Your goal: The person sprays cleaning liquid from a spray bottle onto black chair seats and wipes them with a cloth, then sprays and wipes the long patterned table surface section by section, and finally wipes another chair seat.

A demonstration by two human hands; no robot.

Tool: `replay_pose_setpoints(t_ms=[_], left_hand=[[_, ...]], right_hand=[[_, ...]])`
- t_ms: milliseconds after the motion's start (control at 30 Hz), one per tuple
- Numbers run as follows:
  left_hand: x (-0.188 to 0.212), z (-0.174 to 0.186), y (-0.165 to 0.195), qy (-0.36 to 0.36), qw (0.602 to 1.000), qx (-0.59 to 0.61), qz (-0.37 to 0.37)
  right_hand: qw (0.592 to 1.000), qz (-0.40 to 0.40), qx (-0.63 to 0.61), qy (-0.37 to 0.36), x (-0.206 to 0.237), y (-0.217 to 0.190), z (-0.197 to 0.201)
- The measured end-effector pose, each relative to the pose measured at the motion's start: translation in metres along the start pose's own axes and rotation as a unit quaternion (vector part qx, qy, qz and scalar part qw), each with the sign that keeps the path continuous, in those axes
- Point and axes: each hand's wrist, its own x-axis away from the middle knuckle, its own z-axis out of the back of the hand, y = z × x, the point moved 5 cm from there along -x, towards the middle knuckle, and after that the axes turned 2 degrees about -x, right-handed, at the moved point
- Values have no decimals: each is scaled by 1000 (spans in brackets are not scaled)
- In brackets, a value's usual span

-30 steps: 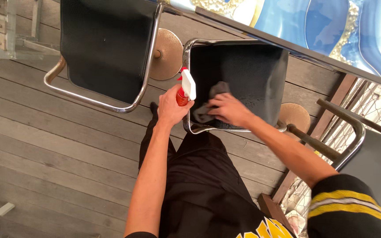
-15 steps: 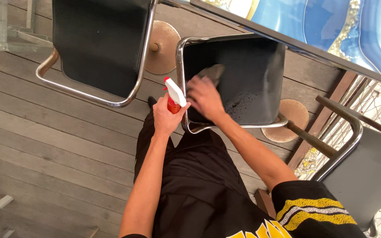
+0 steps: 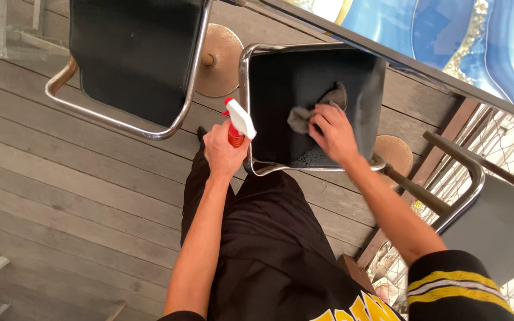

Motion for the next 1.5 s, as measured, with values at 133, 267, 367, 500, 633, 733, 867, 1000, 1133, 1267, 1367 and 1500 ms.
replay_pose_setpoints(t_ms=[133, 267, 367, 500, 633, 733, 867, 1000, 1133, 1267, 1367, 1500], left_hand=[[-5, -2, -3, 10, 999, -31, -23], [-14, -2, -3, 3, 997, -30, -66], [-17, 0, 1, 22, 995, -36, -86], [-20, -4, 5, 11, 996, -27, -86], [-18, -5, 2, 7, 996, -34, -80], [-21, -5, 0, 1, 996, -33, -87], [-26, -4, -2, 4, 995, -29, -93], [-28, -6, -1, -15, 994, -42, -95], [-33, -9, 2, -27, 995, -39, -88], [-37, -7, 9, -11, 994, -42, -97], [-42, -8, 14, -24, 994, -23, -105], [-48, -13, 16, -36, 992, -50, -106]], right_hand=[[996, 24, -14, 85, -22, -33, -54], [986, 100, -3, -137, -27, -70, -123], [942, 186, -2, -278, -16, -70, -128], [927, 239, 18, -289, 3, -53, -86], [947, 141, 25, -287, 4, -41, -66], [964, 127, 74, -223, -6, -50, -79], [969, 127, 124, -169, -26, -74, -134], [950, 147, 29, -272, -27, -71, -150], [970, 122, 42, -207, -17, -28, -76], [997, -56, 32, 53, 28, 21, 27], [965, -173, 75, 184, 59, 21, 32], [978, -130, 19, 159, 50, -15, -45]])
